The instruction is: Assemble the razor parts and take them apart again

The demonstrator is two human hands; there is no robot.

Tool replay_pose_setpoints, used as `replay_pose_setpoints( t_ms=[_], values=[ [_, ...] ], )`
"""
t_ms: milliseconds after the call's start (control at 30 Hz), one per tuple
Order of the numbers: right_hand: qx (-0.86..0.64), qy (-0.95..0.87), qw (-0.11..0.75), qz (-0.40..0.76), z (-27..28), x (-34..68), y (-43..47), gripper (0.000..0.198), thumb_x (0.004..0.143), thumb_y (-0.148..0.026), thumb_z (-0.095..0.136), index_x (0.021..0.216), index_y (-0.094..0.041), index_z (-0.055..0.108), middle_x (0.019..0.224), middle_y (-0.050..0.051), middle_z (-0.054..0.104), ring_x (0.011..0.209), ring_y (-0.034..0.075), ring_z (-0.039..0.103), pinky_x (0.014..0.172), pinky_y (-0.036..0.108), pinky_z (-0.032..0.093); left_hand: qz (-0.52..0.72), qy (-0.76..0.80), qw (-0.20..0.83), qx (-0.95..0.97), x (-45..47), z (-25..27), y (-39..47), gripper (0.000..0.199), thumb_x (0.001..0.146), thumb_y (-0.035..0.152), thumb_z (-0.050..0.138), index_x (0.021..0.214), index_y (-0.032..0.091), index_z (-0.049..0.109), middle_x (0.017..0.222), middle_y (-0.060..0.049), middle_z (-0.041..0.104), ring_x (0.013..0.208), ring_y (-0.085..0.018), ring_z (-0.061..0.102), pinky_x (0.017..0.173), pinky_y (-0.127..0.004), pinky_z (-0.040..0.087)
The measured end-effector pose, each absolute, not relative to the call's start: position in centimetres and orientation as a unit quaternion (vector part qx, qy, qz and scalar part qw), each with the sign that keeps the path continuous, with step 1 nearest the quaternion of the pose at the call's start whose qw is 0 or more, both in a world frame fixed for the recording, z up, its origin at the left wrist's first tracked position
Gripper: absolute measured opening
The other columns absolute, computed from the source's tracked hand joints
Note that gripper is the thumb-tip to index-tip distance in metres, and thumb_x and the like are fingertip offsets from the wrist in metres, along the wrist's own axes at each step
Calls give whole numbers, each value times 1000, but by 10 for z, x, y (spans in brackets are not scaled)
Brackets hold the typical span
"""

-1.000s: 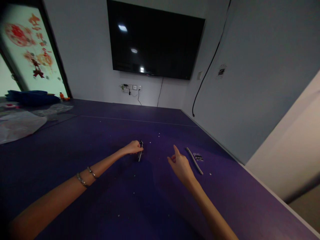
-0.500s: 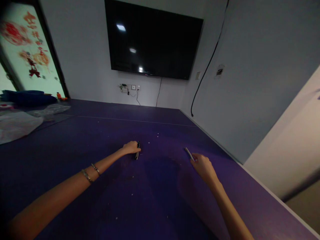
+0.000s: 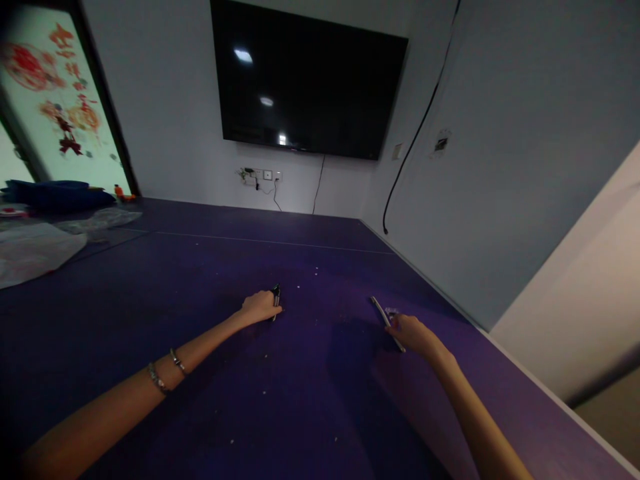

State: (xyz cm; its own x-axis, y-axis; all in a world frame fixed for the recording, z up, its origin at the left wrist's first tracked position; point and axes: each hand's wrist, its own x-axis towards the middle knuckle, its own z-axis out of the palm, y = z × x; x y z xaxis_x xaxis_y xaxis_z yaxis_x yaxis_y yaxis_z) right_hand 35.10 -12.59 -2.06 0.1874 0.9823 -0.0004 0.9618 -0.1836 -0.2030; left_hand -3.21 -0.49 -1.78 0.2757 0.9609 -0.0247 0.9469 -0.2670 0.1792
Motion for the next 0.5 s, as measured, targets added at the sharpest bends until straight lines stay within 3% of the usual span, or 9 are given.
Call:
replay_pose_setpoints(
  t_ms=[167,333,500],
  values=[
    [-754,-649,89,52,-26,353,-118,26,77,-33,50,60,-18,61,58,4,62,57,18,60,51,24,35,62,601,95,791,-34,-18,-5,32,72,43,53,85,17,67,93,-12,67,86,-26,63,69,-31,47],
    [-756,-644,103,52,-29,350,-113,17,73,-25,54,60,-17,59,56,2,59,54,15,56,49,22,32,73,591,108,796,-37,-21,-7,32,74,45,51,77,18,67,84,-11,68,82,-24,64,68,-30,46],
    [-756,-646,91,60,-24,325,-114,24,76,-24,49,57,-15,59,56,4,60,56,15,58,49,21,32,91,592,100,794,-39,-24,-14,33,77,43,47,74,18,68,79,-9,68,79,-23,64,68,-29,45]
  ],
)
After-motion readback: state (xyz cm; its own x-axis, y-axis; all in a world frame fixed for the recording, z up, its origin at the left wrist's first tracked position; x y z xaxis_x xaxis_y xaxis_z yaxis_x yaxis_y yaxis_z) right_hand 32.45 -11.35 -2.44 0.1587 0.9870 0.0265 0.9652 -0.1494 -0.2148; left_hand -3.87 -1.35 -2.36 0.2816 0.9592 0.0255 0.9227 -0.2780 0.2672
